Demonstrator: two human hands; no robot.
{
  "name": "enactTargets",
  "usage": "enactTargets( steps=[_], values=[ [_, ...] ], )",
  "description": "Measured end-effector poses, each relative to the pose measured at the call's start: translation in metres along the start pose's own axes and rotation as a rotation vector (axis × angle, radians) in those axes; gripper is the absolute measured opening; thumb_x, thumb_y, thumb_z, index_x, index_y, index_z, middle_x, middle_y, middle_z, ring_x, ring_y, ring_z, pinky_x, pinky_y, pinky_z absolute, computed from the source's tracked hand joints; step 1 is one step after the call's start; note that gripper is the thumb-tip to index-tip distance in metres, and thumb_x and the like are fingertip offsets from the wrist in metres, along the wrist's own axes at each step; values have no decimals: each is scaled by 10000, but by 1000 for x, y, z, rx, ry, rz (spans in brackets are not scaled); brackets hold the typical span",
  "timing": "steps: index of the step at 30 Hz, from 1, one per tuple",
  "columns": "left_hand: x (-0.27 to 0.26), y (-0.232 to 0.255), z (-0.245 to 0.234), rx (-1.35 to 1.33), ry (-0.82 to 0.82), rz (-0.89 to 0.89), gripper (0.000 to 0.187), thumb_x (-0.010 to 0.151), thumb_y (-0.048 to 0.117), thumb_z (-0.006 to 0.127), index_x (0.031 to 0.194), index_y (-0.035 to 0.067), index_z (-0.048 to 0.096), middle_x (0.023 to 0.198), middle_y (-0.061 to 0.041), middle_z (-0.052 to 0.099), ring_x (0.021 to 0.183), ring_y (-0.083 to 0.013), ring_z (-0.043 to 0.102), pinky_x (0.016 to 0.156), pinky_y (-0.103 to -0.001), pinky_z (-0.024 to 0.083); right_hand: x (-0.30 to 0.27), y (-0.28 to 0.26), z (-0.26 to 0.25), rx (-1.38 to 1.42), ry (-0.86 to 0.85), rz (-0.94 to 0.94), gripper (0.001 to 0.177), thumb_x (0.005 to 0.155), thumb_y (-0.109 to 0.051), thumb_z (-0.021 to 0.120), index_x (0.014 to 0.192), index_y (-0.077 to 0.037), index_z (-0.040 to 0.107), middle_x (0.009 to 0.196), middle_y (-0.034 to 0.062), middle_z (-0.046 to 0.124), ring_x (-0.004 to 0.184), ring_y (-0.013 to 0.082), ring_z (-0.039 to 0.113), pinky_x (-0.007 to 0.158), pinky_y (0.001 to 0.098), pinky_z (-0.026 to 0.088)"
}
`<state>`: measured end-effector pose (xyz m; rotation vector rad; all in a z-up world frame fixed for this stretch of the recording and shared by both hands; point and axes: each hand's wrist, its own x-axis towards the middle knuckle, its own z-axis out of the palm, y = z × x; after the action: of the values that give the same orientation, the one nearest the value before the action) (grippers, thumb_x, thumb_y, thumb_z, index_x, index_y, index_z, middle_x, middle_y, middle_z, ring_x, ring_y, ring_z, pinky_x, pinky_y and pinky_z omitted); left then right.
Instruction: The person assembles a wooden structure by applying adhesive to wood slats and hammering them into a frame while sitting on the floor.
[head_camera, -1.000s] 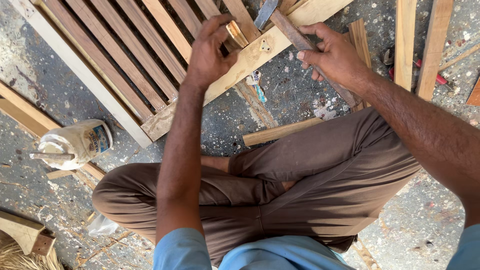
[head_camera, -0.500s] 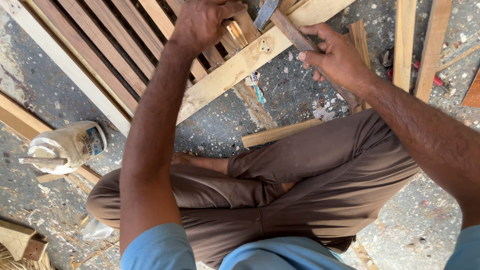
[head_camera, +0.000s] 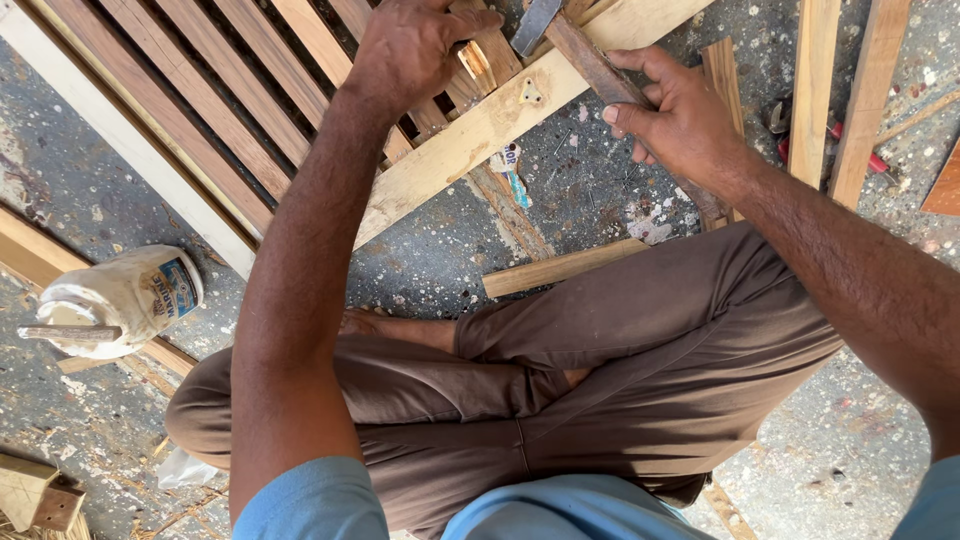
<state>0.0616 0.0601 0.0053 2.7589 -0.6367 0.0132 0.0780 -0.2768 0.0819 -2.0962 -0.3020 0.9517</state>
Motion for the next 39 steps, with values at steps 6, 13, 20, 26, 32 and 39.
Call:
enactTargets(
  steps=[6,13,20,26,32,39],
  values=[
    [1,3,2,-51,32,-18,599,853,-48,717,1357,277,712,1294,-73,714,891,-157,655,657,-297,584,-1,-3,1,14,-16,31,571,1026,-167,649,1550,-132,426,846,92,718,598,103,652,520,289,564],
    [5,6,-3,-135,-130,-129,539,951,-18,687,1405,273,675,1284,-61,705,831,-151,660,660,-300,584,-6,-7,3,18,7,48,575,1022,-163,652,1552,-124,433,850,102,719,587,129,640,515,305,542],
    [6,4,-1,-115,-61,-72,501,950,41,714,1395,269,679,1312,-42,701,872,-134,669,649,-291,586,-8,-12,2,93,-24,67,572,1024,-153,631,1552,-103,417,849,97,713,582,123,642,520,303,545],
    [9,3,-3,34,51,24,482,918,98,711,1361,286,679,1364,-31,656,1029,-190,675,789,-306,610,-6,-13,1,150,-35,104,567,1021,-145,627,1547,-101,418,861,119,709,573,141,630,500,308,535],
    [8,1,1,-30,-5,-23,521,930,21,681,1382,280,684,1446,-19,612,1167,-210,648,892,-320,604,-4,-14,0,207,-34,143,573,1010,-140,625,1546,-117,425,857,117,706,567,144,631,487,303,541],
    [4,3,2,30,124,68,475,897,63,739,1326,264,712,1403,-22,654,1154,-216,677,895,-301,617,-5,-13,0,162,-41,119,559,1024,-147,623,1544,-103,423,855,127,700,575,144,627,500,307,536]
  ],
)
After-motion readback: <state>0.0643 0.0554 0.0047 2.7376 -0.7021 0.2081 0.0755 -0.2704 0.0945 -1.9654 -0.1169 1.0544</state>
